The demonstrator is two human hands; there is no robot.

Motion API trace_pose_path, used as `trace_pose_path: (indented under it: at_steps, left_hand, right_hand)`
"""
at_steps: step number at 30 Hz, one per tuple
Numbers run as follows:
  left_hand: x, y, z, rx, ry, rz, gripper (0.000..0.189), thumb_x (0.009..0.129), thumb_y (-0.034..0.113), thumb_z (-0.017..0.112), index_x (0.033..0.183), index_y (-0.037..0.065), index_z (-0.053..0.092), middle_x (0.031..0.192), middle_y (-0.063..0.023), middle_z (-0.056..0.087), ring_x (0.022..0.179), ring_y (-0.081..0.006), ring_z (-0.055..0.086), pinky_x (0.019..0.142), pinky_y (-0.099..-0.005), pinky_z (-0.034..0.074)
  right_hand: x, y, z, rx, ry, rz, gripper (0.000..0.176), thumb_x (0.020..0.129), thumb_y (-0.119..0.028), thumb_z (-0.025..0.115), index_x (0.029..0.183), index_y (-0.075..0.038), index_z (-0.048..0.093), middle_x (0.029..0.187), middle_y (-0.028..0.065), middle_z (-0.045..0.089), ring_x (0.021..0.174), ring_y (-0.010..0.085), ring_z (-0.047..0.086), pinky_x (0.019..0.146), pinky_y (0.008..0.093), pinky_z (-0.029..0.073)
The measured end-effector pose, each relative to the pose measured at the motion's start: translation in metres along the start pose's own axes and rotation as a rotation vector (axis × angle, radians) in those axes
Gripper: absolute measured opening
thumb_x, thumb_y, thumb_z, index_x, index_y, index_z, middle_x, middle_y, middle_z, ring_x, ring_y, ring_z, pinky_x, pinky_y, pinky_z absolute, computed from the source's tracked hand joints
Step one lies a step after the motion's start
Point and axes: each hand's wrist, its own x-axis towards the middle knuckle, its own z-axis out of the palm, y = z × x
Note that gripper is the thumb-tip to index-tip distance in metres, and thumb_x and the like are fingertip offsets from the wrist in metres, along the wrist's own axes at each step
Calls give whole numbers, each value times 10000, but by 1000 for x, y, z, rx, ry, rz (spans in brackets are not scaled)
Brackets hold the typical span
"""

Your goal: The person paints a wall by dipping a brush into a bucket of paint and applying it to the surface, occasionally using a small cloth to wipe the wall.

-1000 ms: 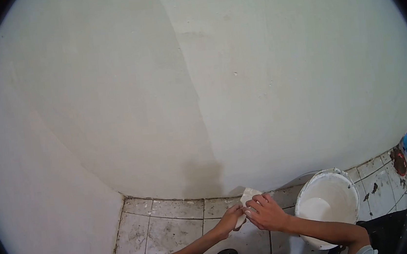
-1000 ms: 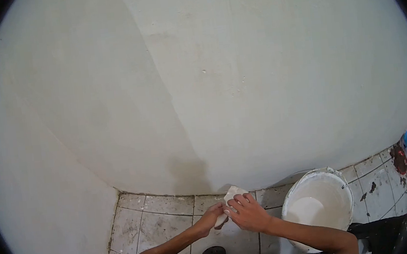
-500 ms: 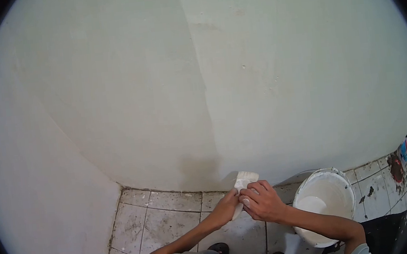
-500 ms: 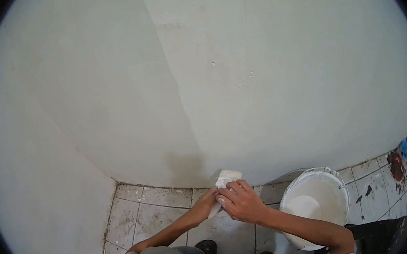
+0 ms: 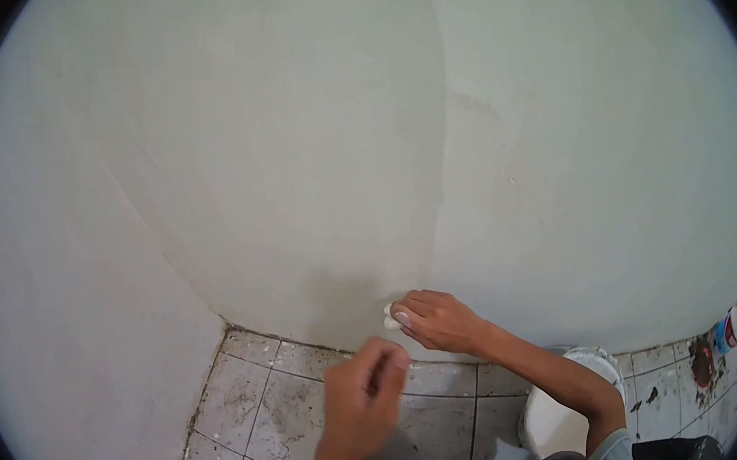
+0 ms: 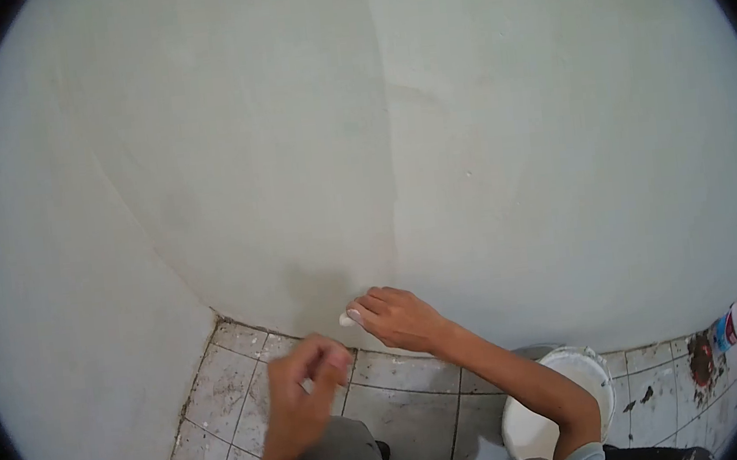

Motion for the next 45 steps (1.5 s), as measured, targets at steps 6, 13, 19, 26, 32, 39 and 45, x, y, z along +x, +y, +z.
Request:
trace_pose_path:
  at_steps: [6, 13, 19, 26, 32, 39, 45]
  left_hand:
    - [-5, -17, 29, 28, -125, 131, 114, 877, 77, 635, 792, 4, 609, 551, -44, 524, 477, -72, 458, 458, -253, 369]
    - [5, -31, 38, -62, -195, 110, 113, 877, 84, 633, 796, 9, 612, 547, -63, 524, 458, -103, 461, 458, -260, 375]
    - [6, -33, 29, -100, -209, 111, 111, 880, 88, 633, 803, 11, 615, 557, -57, 528, 466, -106, 459, 464, -257, 378]
    - [-2, -31, 13, -102, -185, 92, 116, 881, 89, 635, 804, 5, 615, 568, -51, 537, 470, -105, 461, 461, -254, 376]
    - [-5, -18, 13, -127, -210, 117, 124, 879, 85, 640, 794, 0, 607, 569, -56, 538, 472, -107, 481, 458, -257, 384]
    - [-4, -15, 33, -90, -246, 190, 108, 866, 70, 641, 798, -9, 614, 574, -81, 559, 489, -114, 519, 482, -269, 409]
    - [-21, -22, 13, -129, -144, 83, 222, 892, 164, 639, 1056, 16, 665, 729, -112, 635, 617, -157, 544, 603, -297, 465]
  right_hand:
    - [76, 28, -62, -34, 75, 10, 253, 826, -73, 638, 1028, -15, 497, 741, 126, 546, 677, 305, 580, 612, 404, 484]
    - [167, 9, -165, -347, 460, -229, 278, 766, -7, 723, 964, 4, 529, 865, 180, 681, 660, 272, 655, 580, 339, 537]
    - [163, -4, -105, -627, 454, -422, 206, 755, -92, 553, 897, -170, 427, 902, 132, 620, 791, 339, 658, 689, 416, 600]
    - [-1, -9, 26, -450, -185, -493, 156, 866, -217, 522, 985, -166, 434, 1011, 107, 583, 1001, 347, 618, 789, 420, 576]
    - [18, 11, 11, -113, -207, -49, 216, 828, -114, 569, 1035, -57, 543, 1113, 118, 620, 1002, 297, 634, 744, 396, 577]
    - [173, 25, -185, -489, 586, -267, 249, 839, -47, 681, 1061, -2, 576, 893, 99, 688, 698, 220, 657, 599, 277, 524]
    - [190, 22, -212, -576, 564, -425, 117, 884, 25, 533, 964, -33, 595, 898, 132, 699, 760, 291, 690, 641, 346, 574]
